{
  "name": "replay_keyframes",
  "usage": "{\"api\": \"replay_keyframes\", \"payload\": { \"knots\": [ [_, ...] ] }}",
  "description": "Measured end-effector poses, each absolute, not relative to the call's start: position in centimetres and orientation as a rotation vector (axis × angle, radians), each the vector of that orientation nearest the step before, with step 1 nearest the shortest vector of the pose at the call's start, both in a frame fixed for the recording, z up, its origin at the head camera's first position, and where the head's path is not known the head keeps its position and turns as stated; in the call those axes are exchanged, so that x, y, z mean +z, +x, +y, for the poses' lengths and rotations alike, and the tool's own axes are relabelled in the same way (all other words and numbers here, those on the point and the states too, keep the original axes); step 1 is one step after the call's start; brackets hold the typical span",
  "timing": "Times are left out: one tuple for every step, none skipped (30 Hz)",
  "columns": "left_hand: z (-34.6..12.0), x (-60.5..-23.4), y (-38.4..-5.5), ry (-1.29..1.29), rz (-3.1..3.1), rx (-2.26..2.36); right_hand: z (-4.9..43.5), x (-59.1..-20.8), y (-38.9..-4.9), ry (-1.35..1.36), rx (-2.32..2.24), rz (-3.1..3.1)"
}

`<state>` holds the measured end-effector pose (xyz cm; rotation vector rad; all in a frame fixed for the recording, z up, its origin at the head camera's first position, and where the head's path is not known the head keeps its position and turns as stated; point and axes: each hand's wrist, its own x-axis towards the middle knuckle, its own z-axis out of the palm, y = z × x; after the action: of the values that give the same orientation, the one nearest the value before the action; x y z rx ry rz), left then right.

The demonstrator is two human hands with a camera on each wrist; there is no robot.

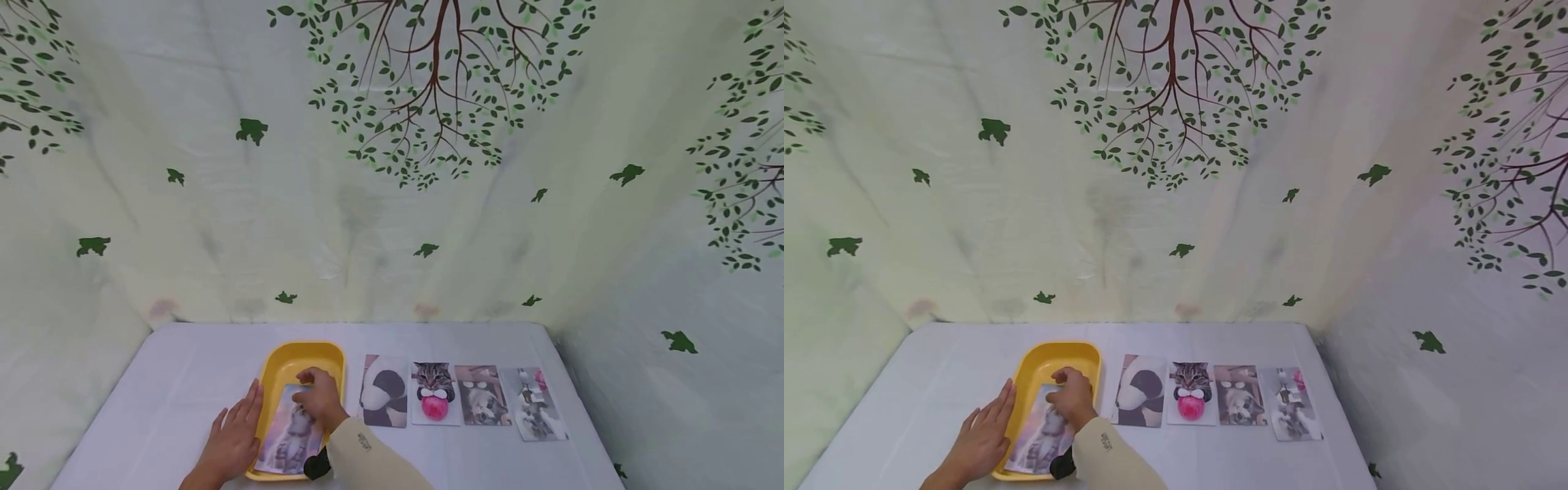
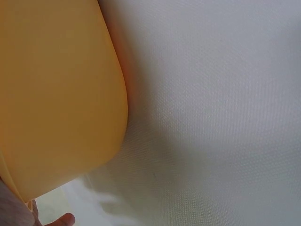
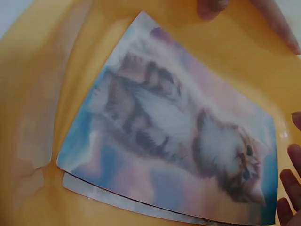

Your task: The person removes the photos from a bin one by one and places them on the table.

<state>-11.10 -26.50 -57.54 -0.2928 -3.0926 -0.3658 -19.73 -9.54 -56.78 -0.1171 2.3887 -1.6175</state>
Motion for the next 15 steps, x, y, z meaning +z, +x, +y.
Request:
{"api": "replay_keyframes", "payload": {
  "knots": [
    [-26.5,-57.5,-11.1,-0.297,-3.095,-0.368,-9.6,-56.9,-19.7,-0.088,-1.588,2.412],
    [-26.4,-57.5,-11.1,-0.301,-3.094,-0.375,-9.7,-57.0,-19.6,-0.072,-1.557,2.440],
    [-26.4,-57.5,-11.1,-0.302,-3.092,-0.375,-9.8,-57.1,-19.5,-0.053,-1.529,2.464],
    [-26.4,-57.5,-11.1,-0.302,-3.089,-0.376,-9.9,-57.3,-19.5,-0.046,-1.492,2.495],
    [-26.4,-57.5,-11.1,-0.301,-3.087,-0.374,-9.9,-57.4,-19.4,-0.045,-1.461,2.524],
    [-26.3,-57.5,-11.1,-0.300,-3.089,-0.373,-10.0,-57.6,-19.4,-0.044,-1.432,2.548],
    [-26.3,-57.5,-11.1,-0.298,-3.087,-0.370,-10.0,-57.7,-19.4,-0.060,-1.407,2.574],
    [-26.3,-57.5,-11.1,-0.296,-3.087,-0.368,-10.0,-57.8,-19.4,-0.071,-1.390,2.591],
    [-26.4,-57.5,-11.1,-0.292,-3.087,-0.362,-10.1,-57.8,-19.4,-0.080,-1.381,2.602],
    [-26.4,-57.5,-11.1,-0.289,-3.090,-0.360,-10.1,-57.9,-19.4,-0.095,-1.371,2.613],
    [-26.4,-57.6,-11.1,-0.285,-3.093,-0.359,-10.1,-58.0,-19.5,-0.102,-1.370,2.617],
    [-26.4,-57.6,-11.1,-0.284,-3.094,-0.360,-10.1,-58.0,-19.5,-0.103,-1.367,2.619],
    [-26.4,-57.6,-11.1,-0.283,-3.091,-0.360,-10.1,-58.0,-19.5,-0.106,-1.363,2.622],
    [-26.5,-57.6,-11.1,-0.280,-3.095,-0.363,-10.2,-58.0,-19.5,-0.099,-1.365,2.620],
    [-26.5,-57.7,-11.1,-0.278,-3.097,-0.365,-10.2,-58.0,-19.5,-0.093,-1.366,2.617]
  ]
}}
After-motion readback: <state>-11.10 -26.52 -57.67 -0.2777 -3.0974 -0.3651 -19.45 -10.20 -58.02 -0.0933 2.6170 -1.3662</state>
